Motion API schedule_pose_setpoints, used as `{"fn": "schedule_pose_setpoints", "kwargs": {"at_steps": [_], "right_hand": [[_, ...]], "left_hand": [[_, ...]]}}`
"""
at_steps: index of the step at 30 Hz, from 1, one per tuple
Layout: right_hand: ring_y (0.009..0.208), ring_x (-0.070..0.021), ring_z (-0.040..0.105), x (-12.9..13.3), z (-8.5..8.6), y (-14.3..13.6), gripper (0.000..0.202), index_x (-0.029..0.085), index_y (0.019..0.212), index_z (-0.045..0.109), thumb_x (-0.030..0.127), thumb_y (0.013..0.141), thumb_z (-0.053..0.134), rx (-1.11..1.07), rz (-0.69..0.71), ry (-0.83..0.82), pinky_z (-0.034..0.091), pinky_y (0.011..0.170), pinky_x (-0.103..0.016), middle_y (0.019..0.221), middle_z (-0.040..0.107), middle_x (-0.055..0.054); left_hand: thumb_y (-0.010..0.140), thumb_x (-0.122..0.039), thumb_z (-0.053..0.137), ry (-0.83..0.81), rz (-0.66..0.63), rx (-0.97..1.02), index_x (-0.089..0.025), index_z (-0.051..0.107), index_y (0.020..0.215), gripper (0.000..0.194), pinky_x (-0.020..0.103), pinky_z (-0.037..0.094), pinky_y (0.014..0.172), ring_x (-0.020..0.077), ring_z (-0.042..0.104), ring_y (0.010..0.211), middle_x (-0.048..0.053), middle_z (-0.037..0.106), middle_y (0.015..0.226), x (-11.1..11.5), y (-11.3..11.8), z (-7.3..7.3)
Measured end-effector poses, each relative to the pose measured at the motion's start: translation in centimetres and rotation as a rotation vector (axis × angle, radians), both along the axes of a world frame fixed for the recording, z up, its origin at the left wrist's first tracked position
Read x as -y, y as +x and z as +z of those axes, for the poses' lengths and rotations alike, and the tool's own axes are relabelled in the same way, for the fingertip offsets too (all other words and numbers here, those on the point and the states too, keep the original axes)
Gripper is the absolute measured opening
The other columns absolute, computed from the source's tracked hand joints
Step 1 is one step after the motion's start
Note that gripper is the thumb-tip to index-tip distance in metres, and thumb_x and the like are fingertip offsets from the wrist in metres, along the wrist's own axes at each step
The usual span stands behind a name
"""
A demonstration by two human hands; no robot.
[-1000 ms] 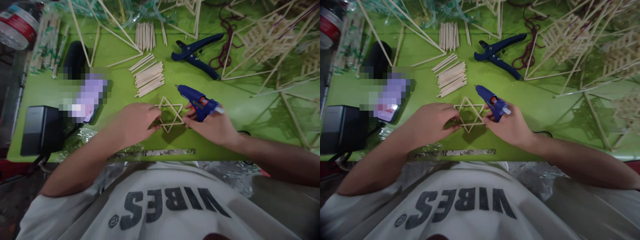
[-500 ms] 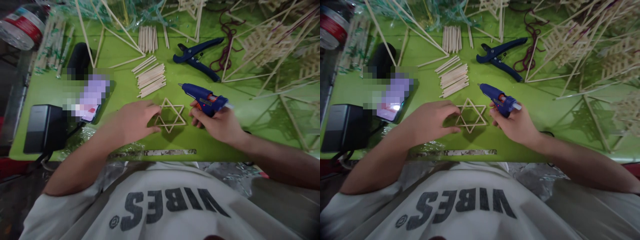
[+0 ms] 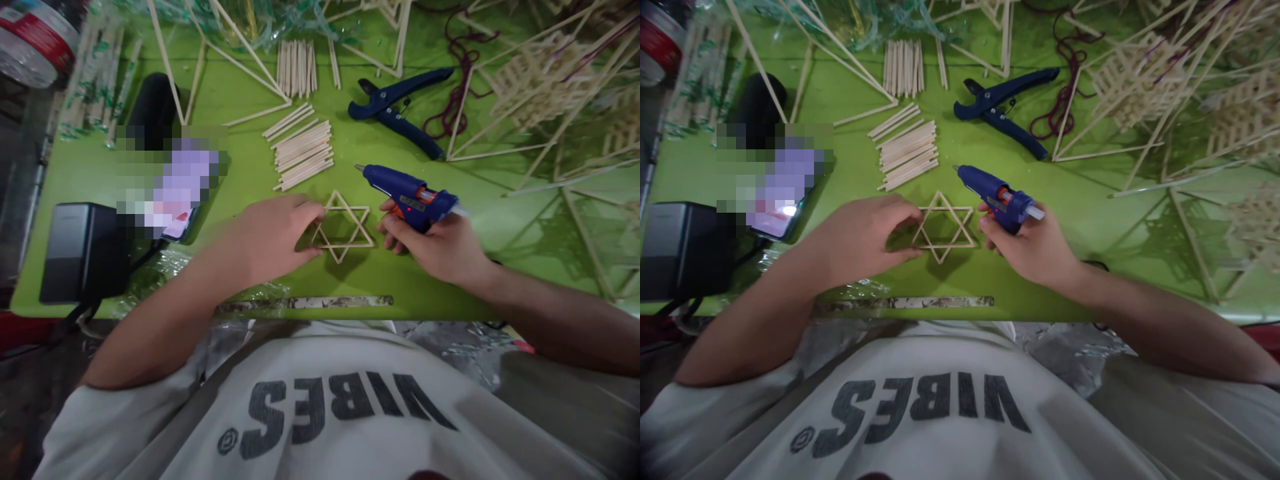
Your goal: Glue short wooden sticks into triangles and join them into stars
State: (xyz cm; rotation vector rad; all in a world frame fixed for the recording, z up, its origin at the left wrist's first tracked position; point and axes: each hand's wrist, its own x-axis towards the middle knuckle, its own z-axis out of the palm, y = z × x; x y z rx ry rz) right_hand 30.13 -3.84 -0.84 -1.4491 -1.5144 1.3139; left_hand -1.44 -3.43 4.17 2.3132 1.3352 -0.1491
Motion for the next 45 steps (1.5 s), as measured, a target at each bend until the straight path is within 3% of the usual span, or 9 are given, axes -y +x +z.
{"fn": "schedule_pose_setpoints", "kwargs": {"at_steps": [4, 8, 17, 21, 25, 29, 35, 45], "right_hand": [[0.061, -0.0142, 0.069, -0.2, -0.1, 0.5, 0.068, 0.026, 0.126, 0.088, 0.084, 0.093, 0.1, -0.012, -0.017, 0.03, 0.064, 0.055, -0.03, 0.085, 0.079, -0.001], [0.064, -0.0151, 0.07, -0.7, -0.4, 1.3, 0.072, 0.027, 0.127, 0.088, 0.09, 0.094, 0.096, -0.036, 0.003, 0.019, 0.06, 0.052, -0.029, 0.084, 0.075, -0.001], [0.063, -0.0177, 0.07, -1.7, -1.1, 2.7, 0.074, 0.025, 0.119, 0.089, 0.095, 0.096, 0.09, -0.044, 0.168, -0.043, 0.058, 0.053, -0.032, 0.079, 0.074, -0.003], [0.061, -0.0177, 0.063, -1.7, -1.2, 3.3, 0.072, 0.027, 0.109, 0.091, 0.097, 0.095, 0.088, 0.031, 0.198, 0.015, 0.052, 0.054, -0.035, 0.075, 0.069, -0.003], [0.065, -0.0181, 0.06, -1.8, -1.0, 3.3, 0.071, 0.029, 0.104, 0.089, 0.1, 0.096, 0.085, 0.105, 0.214, 0.05, 0.054, 0.059, -0.039, 0.088, 0.077, -0.006], [0.066, -0.0191, 0.059, -2.0, -0.9, 2.9, 0.07, 0.03, 0.101, 0.085, 0.099, 0.099, 0.081, 0.142, 0.233, 0.068, 0.051, 0.058, -0.038, 0.083, 0.074, -0.004], [0.066, -0.0208, 0.057, -2.1, -0.9, 2.5, 0.07, 0.029, 0.103, 0.082, 0.099, 0.102, 0.077, 0.17, 0.255, 0.133, 0.048, 0.057, -0.038, 0.075, 0.067, -0.002], [0.074, -0.0233, 0.064, -2.0, -0.7, 2.1, 0.064, 0.029, 0.101, 0.084, 0.094, 0.102, 0.083, 0.128, 0.24, 0.097, 0.051, 0.056, -0.036, 0.086, 0.073, -0.006]], "left_hand": [[0.109, -0.046, 0.084, -0.004, 0.017, -0.008, -0.023, 0.074, 0.154, 0.052, 0.049, 0.065, 0.101, 0.0393, 0.082, 0.129, 0.016, 0.082, 0.149, -0.5, -1.1, 0.4], [0.115, -0.039, 0.072, -0.019, 0.102, -0.022, -0.02, 0.074, 0.158, 0.047, 0.052, 0.066, 0.106, 0.0382, 0.083, 0.126, 0.017, 0.08, 0.155, -1.0, -1.3, 0.3], [0.118, -0.029, 0.062, 0.071, 0.122, 0.036, -0.019, 0.083, 0.14, 0.032, 0.046, 0.066, 0.098, 0.0323, 0.083, 0.113, 0.015, 0.084, 0.138, -1.5, -0.5, -1.0], [0.118, -0.027, 0.062, 0.064, 0.127, 0.025, -0.018, 0.085, 0.137, 0.031, 0.044, 0.066, 0.096, 0.0297, 0.083, 0.109, 0.015, 0.083, 0.137, -1.5, -0.1, -0.9], [0.118, -0.028, 0.063, 0.071, 0.144, 0.056, -0.018, 0.086, 0.135, 0.031, 0.044, 0.065, 0.095, 0.0279, 0.081, 0.104, 0.014, 0.083, 0.134, -1.7, 0.0, -1.0], [0.117, -0.027, 0.063, 0.057, 0.199, 0.093, -0.018, 0.087, 0.131, 0.03, 0.043, 0.065, 0.1, 0.0269, 0.08, 0.105, 0.013, 0.085, 0.125, -2.0, 0.0, -1.4], [0.117, -0.031, 0.062, 0.043, 0.23, 0.12, -0.019, 0.088, 0.134, 0.034, 0.045, 0.066, 0.107, 0.0274, 0.081, 0.11, 0.014, 0.086, 0.128, -2.3, 0.0, -1.4], [0.116, -0.042, 0.066, 0.007, 0.269, 0.199, -0.022, 0.088, 0.134, 0.035, 0.047, 0.069, 0.109, 0.0289, 0.082, 0.112, 0.012, 0.089, 0.123, -2.7, -0.3, -1.7]]}}
